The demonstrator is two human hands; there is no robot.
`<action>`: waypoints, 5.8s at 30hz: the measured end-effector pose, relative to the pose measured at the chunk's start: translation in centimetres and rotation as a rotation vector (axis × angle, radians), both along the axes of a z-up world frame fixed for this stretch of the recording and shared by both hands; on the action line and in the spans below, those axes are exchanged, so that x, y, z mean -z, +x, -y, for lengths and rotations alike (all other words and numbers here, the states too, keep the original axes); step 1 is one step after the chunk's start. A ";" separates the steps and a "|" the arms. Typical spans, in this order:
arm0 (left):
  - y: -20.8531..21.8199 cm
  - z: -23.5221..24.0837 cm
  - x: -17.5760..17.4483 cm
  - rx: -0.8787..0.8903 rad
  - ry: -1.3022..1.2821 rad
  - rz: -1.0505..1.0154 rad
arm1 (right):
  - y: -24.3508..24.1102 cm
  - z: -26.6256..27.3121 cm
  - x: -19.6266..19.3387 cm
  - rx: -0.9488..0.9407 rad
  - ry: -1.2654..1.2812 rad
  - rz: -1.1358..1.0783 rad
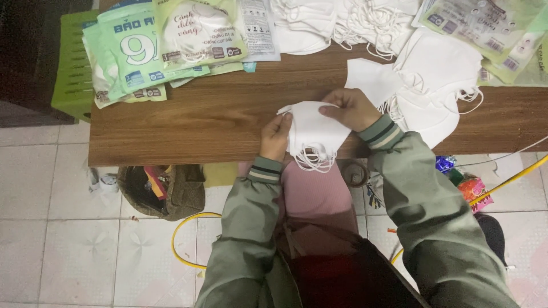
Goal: The person repeatedly picks up white face masks from a pile on a wooden table and stacks them into a neat pile. The person handles the masks by hand, aligning them and placing them one by one. The task continues throughout the clip without visible completion.
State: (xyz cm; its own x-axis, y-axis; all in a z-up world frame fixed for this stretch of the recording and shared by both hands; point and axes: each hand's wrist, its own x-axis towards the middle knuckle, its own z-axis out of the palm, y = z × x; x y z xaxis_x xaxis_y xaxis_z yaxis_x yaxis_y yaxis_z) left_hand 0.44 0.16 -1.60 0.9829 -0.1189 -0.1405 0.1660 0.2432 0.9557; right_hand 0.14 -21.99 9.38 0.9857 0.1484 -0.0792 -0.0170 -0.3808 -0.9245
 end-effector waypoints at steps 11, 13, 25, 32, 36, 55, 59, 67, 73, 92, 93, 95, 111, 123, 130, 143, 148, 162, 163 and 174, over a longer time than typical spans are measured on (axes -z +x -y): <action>0.1 0.0 0.6 0.087 0.031 -0.004 | 0.6 -1.1 1.6 0.001 -0.199 -0.087; -0.1 0.0 -0.1 0.100 0.041 -0.006 | 0.6 -1.0 1.9 -0.004 -0.209 -0.076; -0.8 0.3 -3.1 -0.015 0.070 -0.009 | 5.0 9.4 3.1 0.338 -1.037 0.465; -0.9 0.4 -2.6 -0.019 0.044 0.019 | 4.9 9.5 3.0 0.365 -1.112 0.197; -0.5 0.5 -0.9 -0.007 0.038 0.044 | 4.5 9.9 4.4 0.356 -0.861 0.618; -1.0 0.5 -1.2 -0.067 -0.060 0.043 | -1.8 0.2 2.8 0.236 -0.003 0.025; -0.5 0.6 0.8 -0.081 0.062 0.100 | -1.8 -0.2 2.8 0.164 -0.034 0.055; -0.6 1.0 0.1 -0.113 0.087 0.107 | 1.3 13.3 4.2 0.562 -0.512 0.580; -1.0 1.5 -0.5 -0.137 0.098 0.223 | -0.5 16.8 -2.9 0.831 -0.716 0.016; -0.8 1.4 -0.3 -0.153 0.308 0.193 | -2.1 6.3 4.1 0.132 -0.559 0.590; -0.8 1.4 -0.4 -0.162 0.283 0.185 | -2.1 6.5 4.1 0.171 -0.494 0.664; -0.7 1.6 0.3 -0.176 0.275 0.190 | -1.7 9.2 2.9 0.262 -0.702 0.724; 0.0 1.8 0.2 -0.173 0.231 0.192 | -1.4 17.2 1.3 0.485 -1.015 0.104; 0.4 1.4 -0.8 -0.042 0.272 0.119 | -0.1 16.2 0.6 0.477 -1.047 -0.048; 0.1 1.5 -1.3 -0.034 0.263 0.060 | -0.3 14.7 -1.2 0.466 -1.034 -0.148; 1.1 2.0 2.0 -0.144 0.352 0.206 | 0.9 16.5 -0.1 0.409 -1.034 -0.241; 0.7 1.9 1.5 -0.172 0.314 0.202 | 3.9 18.8 2.7 0.314 -1.155 -0.293; 0.5 1.3 -1.2 -0.036 0.387 0.112 | 4.5 17.5 -0.6 0.390 -1.185 -0.426; 0.9 1.4 -0.9 -0.037 0.387 0.107 | 4.6 17.4 -0.9 0.386 -1.187 -0.429; 8.9 -1.1 -15.8 0.154 0.611 0.112 | 7.3 9.1 -5.0 0.017 -0.691 -0.024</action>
